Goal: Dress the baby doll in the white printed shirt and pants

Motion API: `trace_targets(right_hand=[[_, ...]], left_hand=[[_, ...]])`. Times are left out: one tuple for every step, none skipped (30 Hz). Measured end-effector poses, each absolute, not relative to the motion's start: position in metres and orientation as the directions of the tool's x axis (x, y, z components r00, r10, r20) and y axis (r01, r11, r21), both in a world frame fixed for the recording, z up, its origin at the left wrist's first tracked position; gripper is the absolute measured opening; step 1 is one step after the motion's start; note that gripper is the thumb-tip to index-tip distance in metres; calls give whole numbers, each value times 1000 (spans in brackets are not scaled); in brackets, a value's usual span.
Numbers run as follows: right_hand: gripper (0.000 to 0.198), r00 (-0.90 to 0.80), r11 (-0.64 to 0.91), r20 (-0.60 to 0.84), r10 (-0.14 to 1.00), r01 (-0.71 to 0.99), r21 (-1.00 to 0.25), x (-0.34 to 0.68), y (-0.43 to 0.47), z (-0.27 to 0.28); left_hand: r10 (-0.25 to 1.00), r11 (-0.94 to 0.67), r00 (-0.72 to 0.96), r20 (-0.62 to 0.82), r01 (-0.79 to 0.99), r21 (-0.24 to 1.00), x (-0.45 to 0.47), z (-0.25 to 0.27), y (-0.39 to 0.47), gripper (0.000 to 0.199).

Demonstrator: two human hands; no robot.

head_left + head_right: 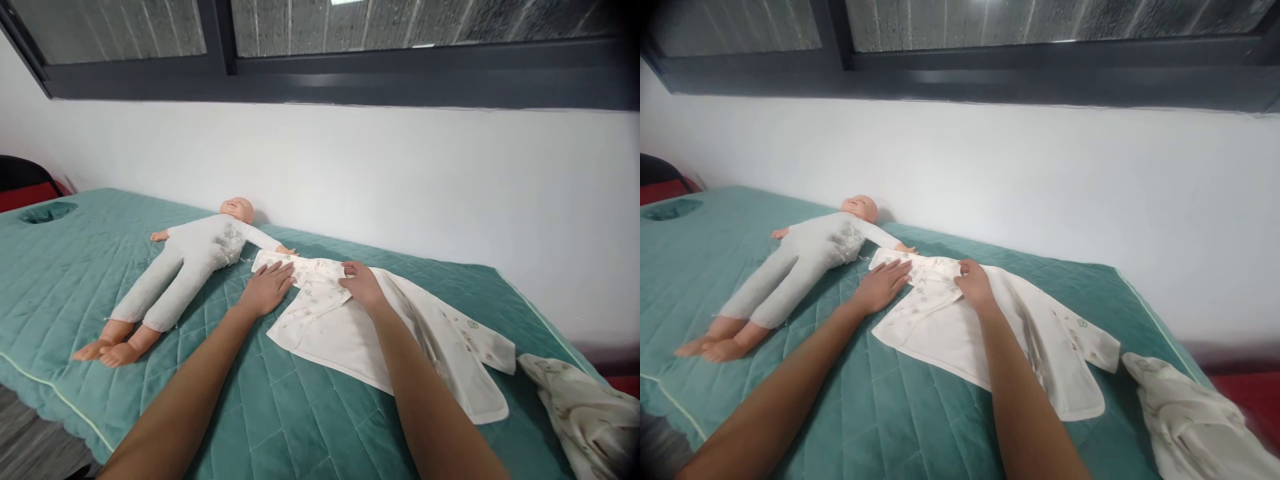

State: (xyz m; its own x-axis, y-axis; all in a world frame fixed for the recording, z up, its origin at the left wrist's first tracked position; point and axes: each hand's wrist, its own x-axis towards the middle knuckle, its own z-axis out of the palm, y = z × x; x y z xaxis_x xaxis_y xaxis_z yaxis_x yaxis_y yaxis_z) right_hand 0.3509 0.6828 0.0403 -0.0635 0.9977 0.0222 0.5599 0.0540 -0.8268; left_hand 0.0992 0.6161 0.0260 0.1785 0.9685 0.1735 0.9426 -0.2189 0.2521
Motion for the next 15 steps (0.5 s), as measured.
trace_targets(right_hand=[[48,-64,53,20,998,568,-821,352,683,41],[48,-63,54,21,998,579,-813,352,682,42],[47,-59,56,26,998,592,-804,352,681,43],[46,-54,59,33,998,602,-796,352,681,44],[45,-48,64,43,998,618,-784,351,680,45],[43,-44,71,56,997,642,-764,351,679,46],[41,-43,80,69,997,672,-737,350,678,47],[40,-44,88,80,996,705,-704,350,677,48],[39,-47,96,91,995,738,-668,350,677,49],[38,-52,104,100,994,766,-635,350,677,49],[38,-57,110,106,993,784,-611,351,677,49],[39,-57,111,108,993,791,-601,352,678,49],[39,-53,107,107,993,792,-602,352,679,49],[40,-45,97,101,994,786,-610,353,680,48],[40,-34,81,88,996,776,-626,354,682,47]], left_hand=[[975,-183,144,168,951,248,99,26,616,51],[979,-151,111,168,957,246,99,26,615,51],[981,-125,83,175,961,247,100,27,614,51],[981,-111,65,186,961,253,101,27,612,51],[978,-114,61,199,957,267,103,28,610,50],[974,-134,71,216,947,291,105,29,606,49],[967,-173,97,236,929,328,109,30,603,48],[956,-226,129,262,897,381,112,31,598,46],[942,-283,158,296,850,444,117,32,593,44],[926,-336,177,335,792,510,121,34,587,43],[911,-378,182,370,728,572,126,37,580,41],[900,-409,181,397,663,626,129,39,572,39],[894,-430,180,411,604,671,133,43,564,36],[892,-442,188,411,553,707,135,46,556,34],[892,-449,208,401,509,735,136,49,547,32]])
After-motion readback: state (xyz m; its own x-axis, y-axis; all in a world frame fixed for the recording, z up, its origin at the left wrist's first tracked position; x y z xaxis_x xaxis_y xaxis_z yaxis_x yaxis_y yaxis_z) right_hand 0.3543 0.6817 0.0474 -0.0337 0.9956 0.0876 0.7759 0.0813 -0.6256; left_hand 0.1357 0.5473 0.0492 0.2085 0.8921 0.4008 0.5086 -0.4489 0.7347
